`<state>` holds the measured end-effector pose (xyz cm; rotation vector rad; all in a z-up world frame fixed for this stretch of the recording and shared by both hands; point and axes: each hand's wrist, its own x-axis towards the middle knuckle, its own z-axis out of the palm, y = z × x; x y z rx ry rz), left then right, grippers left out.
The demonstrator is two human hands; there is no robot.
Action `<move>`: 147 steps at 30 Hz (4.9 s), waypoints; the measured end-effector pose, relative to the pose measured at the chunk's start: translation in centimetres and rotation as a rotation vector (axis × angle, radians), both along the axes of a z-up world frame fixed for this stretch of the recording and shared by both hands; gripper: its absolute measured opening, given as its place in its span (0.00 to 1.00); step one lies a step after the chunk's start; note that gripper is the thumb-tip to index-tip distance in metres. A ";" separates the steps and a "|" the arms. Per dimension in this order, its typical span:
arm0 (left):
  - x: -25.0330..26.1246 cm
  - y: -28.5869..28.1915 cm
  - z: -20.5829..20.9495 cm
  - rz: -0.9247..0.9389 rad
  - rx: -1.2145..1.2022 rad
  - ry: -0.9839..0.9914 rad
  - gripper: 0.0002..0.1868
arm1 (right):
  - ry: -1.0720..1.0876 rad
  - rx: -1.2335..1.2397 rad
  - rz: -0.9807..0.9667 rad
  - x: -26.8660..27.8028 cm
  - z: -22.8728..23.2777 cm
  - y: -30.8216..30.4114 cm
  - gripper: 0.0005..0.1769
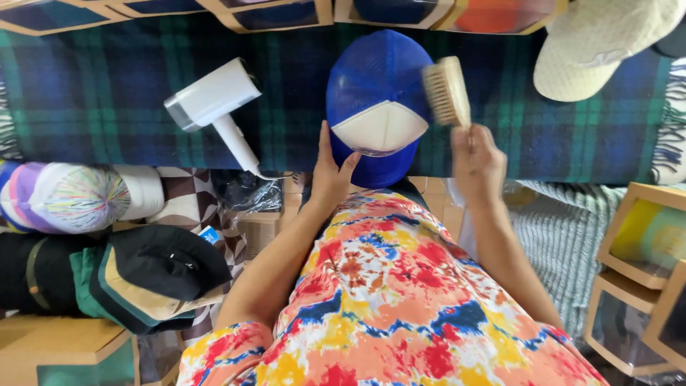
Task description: A person is cleaning a blue and white mesh cap using a wooden-handled brush on a table.
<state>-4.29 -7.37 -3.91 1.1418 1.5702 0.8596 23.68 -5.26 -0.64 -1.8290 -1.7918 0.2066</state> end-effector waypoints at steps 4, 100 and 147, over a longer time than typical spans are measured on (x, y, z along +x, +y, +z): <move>-1.1 -0.5 -10.0 0.118 -0.114 -0.286 0.35 | 0.032 -0.034 -0.032 1.0 1.5 -0.7 0.11; 0.1 -1.0 -11.2 0.392 -0.336 -0.797 0.14 | -0.298 0.006 0.509 9.0 -4.7 -0.7 0.12; -1.5 -1.2 -18.4 0.299 -0.295 -0.407 0.17 | 0.227 -0.168 0.104 -1.3 4.1 0.3 0.13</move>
